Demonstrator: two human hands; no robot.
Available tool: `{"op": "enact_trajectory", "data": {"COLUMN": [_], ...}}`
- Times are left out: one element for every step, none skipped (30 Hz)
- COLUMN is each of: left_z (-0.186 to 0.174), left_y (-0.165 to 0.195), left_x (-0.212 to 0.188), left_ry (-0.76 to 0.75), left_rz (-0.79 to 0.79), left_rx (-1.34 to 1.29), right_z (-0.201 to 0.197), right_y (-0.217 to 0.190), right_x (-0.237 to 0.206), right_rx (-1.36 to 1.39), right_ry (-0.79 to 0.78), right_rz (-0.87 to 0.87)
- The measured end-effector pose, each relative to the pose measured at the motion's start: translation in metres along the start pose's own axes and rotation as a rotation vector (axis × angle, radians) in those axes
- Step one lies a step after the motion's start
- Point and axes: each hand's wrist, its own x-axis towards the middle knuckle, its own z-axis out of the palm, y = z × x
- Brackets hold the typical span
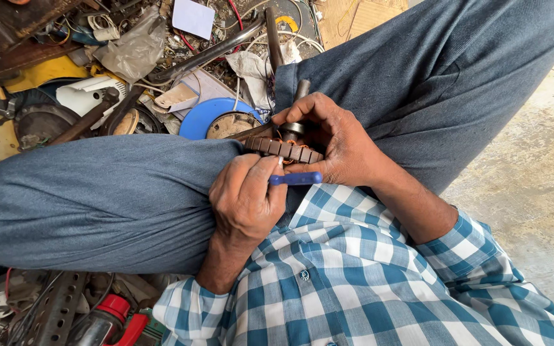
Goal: The person holds a motor armature in their lap and uses a screwdriver to adjust or inspect the copper windings. They rotate the component and continue working on the windings throughout the clip.
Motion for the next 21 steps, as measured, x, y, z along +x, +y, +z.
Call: {"op": "enact_trajectory", "data": {"left_z": [0.001,0.002,0.002,0.003,0.003,0.003,0.002,0.002,0.002,0.003,0.004,0.005,0.005,0.005,0.005,0.005,0.004,0.003,0.004,0.004,0.004], "left_y": [0.000,-0.001,-0.002,-0.002,-0.003,-0.003,-0.004,-0.005,-0.005,-0.006,-0.008,-0.010,-0.011,-0.012,-0.014,-0.015,-0.015,-0.016,-0.017,-0.017,-0.017], "left_x": [0.001,0.002,0.004,0.005,0.006,0.007,0.008,0.008,0.008,0.008,0.008,0.008,0.007,0.006,0.006,0.005,0.003,0.002,0.002,0.001,0.001], "left_ry": [-0.004,-0.011,-0.020,-0.028,-0.041,-0.051,-0.060,-0.049,-0.041,-0.034,-0.023,-0.014,-0.008,-0.029,-0.041,-0.052,-0.051,-0.051,-0.052,-0.061,-0.068], "left_rz": [0.000,0.009,0.019,0.030,0.033,0.036,0.039,-0.012,-0.066,-0.115,-0.120,-0.127,-0.142,-0.161,-0.180,-0.199,-0.187,-0.170,-0.152,-0.183,-0.215], "left_rx": [-0.001,-0.003,-0.009,-0.014,-0.013,-0.010,-0.003,-0.036,-0.072,-0.113,-0.159,-0.209,-0.258,-0.274,-0.287,-0.299,-0.294,-0.292,-0.294,-0.304,-0.312], "right_z": [0.000,0.000,0.000,0.000,0.000,-0.001,-0.001,-0.001,-0.001,-0.001,-0.002,-0.002,-0.002,-0.001,-0.002,-0.001,-0.001,-0.001,-0.002,-0.002,-0.002], "right_y": [0.000,0.001,0.000,0.001,0.002,0.003,0.003,0.004,0.005,0.005,0.006,0.007,0.007,0.007,0.007,0.007,0.006,0.006,0.006,0.006,0.006], "right_x": [0.000,0.000,0.000,0.000,0.000,0.000,0.000,0.001,0.000,0.000,0.000,0.000,-0.001,-0.001,-0.001,-0.001,-0.002,-0.002,-0.002,-0.002,-0.001], "right_rx": [0.003,0.005,0.006,0.019,0.034,0.047,0.054,0.067,0.082,0.087,0.088,0.088,0.066,0.044,0.019,0.036,0.054,0.069,0.061,0.054,0.048], "right_ry": [0.004,0.012,0.024,0.034,0.040,0.044,0.045,0.044,0.047,0.044,0.044,0.046,0.052,0.051,0.042,0.039,0.038,0.041,0.035,0.031,0.024], "right_rz": [0.009,0.020,0.032,0.026,0.019,0.010,0.009,0.010,0.017,0.009,-0.004,-0.012,-0.006,-0.002,-0.003,0.002,0.009,0.014,0.004,-0.003,-0.012]}}
